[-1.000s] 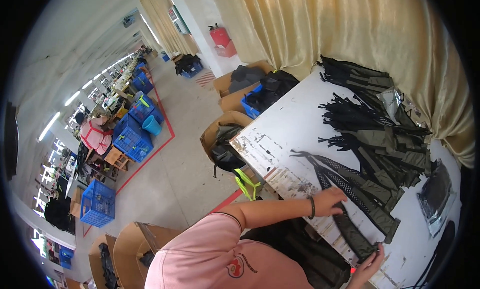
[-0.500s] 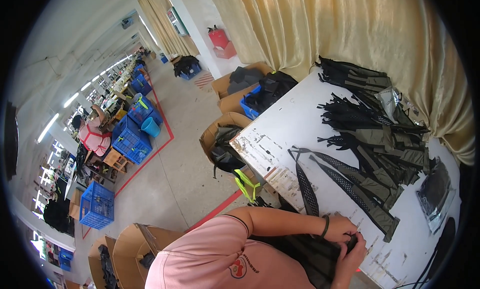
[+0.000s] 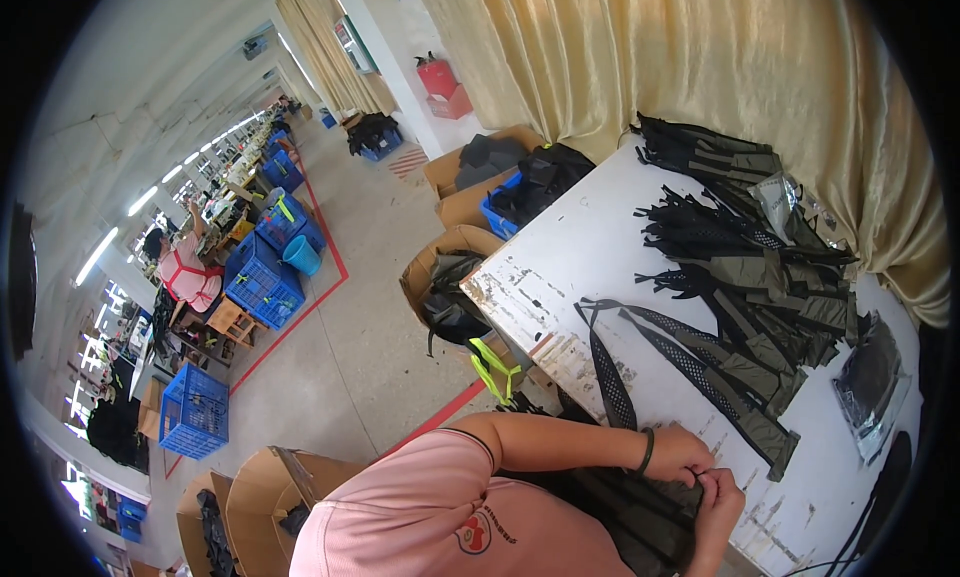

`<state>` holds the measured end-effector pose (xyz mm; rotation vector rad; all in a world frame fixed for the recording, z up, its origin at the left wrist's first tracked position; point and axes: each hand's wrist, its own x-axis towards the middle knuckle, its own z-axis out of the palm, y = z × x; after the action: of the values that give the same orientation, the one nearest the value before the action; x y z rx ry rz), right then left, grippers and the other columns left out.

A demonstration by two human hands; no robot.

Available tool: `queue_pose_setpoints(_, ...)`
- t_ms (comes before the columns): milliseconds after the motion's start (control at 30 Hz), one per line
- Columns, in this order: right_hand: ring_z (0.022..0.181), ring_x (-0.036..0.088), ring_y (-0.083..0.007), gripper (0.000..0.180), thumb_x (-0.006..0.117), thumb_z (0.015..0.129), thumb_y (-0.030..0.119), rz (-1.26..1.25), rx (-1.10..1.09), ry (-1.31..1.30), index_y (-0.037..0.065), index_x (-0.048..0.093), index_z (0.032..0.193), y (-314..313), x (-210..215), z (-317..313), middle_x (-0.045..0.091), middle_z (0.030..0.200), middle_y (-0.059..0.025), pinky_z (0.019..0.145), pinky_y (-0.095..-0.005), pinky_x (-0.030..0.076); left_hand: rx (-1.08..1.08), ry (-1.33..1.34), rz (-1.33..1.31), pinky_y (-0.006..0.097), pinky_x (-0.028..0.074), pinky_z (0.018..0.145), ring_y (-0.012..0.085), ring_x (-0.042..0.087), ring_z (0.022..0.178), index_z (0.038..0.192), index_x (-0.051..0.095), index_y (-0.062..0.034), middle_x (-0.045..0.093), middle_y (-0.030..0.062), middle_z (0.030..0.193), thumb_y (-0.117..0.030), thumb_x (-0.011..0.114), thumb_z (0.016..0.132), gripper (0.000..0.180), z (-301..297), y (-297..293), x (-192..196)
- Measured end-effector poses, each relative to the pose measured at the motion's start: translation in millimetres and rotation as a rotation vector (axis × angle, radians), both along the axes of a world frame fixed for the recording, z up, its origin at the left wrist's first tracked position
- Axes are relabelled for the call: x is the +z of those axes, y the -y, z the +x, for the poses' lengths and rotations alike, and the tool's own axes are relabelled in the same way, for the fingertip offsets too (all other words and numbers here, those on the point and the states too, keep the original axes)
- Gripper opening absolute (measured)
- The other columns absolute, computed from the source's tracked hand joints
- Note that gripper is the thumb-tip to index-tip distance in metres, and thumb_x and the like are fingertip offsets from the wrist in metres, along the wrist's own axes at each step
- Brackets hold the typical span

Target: Sorting and bundling black mesh and nylon straps on a work table.

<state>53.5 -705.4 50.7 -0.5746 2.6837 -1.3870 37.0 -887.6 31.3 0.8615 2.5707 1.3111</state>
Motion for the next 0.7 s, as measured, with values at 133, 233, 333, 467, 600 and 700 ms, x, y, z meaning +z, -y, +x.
queue_pose_setpoints(133, 0.053, 0.041, -0.0166, 0.01, 0.054, 0.083, 0.003, -0.116, -0.064, -0.187, -0.002, 0.052, 0.075, -5.7, -15.4, -9.4, 0.049, 0.061, -0.0086, 0.055, -0.0272, 0.036, -0.174, -0.269, -0.031, 0.04, 0.043, 0.065, 0.0291, 0.057, 0.079, 0.074, 0.053, -0.0085, 0.057, 0.0078, 0.08, -0.015, 0.068, 0.067, 0.017, 8.7, -5.4, 4.7)
queue_pose_setpoints(233, 0.055, 0.038, -0.0121, 0.013, 0.052, 0.085, 0.004, -0.23, -0.177, -0.056, 0.003, 0.051, 0.072, -22.4, -45.7, -15.4, 0.048, 0.063, -0.0017, 0.056, -0.025, 0.035, -0.195, -0.357, -0.043, 0.04, 0.042, 0.067, 0.0283, 0.056, 0.08, 0.075, 0.053, -0.0098, 0.055, 0.0074, 0.079, -0.016, 0.066, 0.069, 0.016, 22.0, -7.1, 16.5)
queue_pose_setpoints(333, 0.057, 0.041, -0.0083, 0.015, 0.052, 0.088, 0.009, -0.708, -0.196, 0.452, 0.007, 0.051, 0.073, -26.1, -55.4, -11.8, 0.051, 0.069, 0.0012, 0.055, -0.023, 0.035, -0.04, -0.314, -0.114, 0.04, 0.041, 0.068, 0.027, 0.056, 0.08, 0.077, 0.053, -0.01, 0.054, 0.0073, 0.081, -0.018, 0.065, 0.07, 0.017, 24.2, -2.1, 5.1)
queue_pose_setpoints(467, 0.063, 0.047, -0.0057, 0.019, 0.051, 0.091, 0.018, -0.933, -0.332, 0.589, 0.008, 0.052, 0.074, 8.3, -25.8, 8.1, 0.051, 0.068, 0.0024, 0.057, -0.0202, 0.036, 0.088, -0.258, -0.1, 0.04, 0.041, 0.068, 0.0283, 0.055, 0.08, 0.08, 0.052, -0.0089, 0.055, 0.0073, 0.081, -0.018, 0.065, 0.071, 0.018, 20.6, 2.1, -1.1)
queue_pose_setpoints(600, 0.064, 0.048, -0.0059, 0.019, 0.051, 0.091, 0.019, -0.857, -0.225, 0.512, 0.008, 0.054, 0.076, 17.7, -33.6, 14.2, 0.053, 0.069, 0.0017, 0.058, -0.0207, 0.037, 0.073, 0.116, 0.05, 0.037, 0.042, 0.064, 0.0298, 0.055, 0.075, 0.077, 0.052, -0.0046, 0.057, 0.0086, 0.077, -0.015, 0.065, 0.073, 0.018, 18.5, -1.7, 9.3)
queue_pose_setpoints(700, 0.072, 0.052, -0.0081, 0.018, 0.053, 0.09, 0.021, -0.953, 0.022, 0.573, 0.005, 0.057, 0.086, 2.0, -35.2, 8.0, 0.057, 0.078, -0.0002, 0.064, -0.0222, 0.04, 0.052, 0.273, 0.165, 0.035, 0.042, 0.062, 0.0265, 0.056, 0.072, 0.076, 0.055, -0.0023, 0.058, 0.0091, 0.075, -0.012, 0.065, 0.073, 0.014, 11.2, 9.6, 23.9)
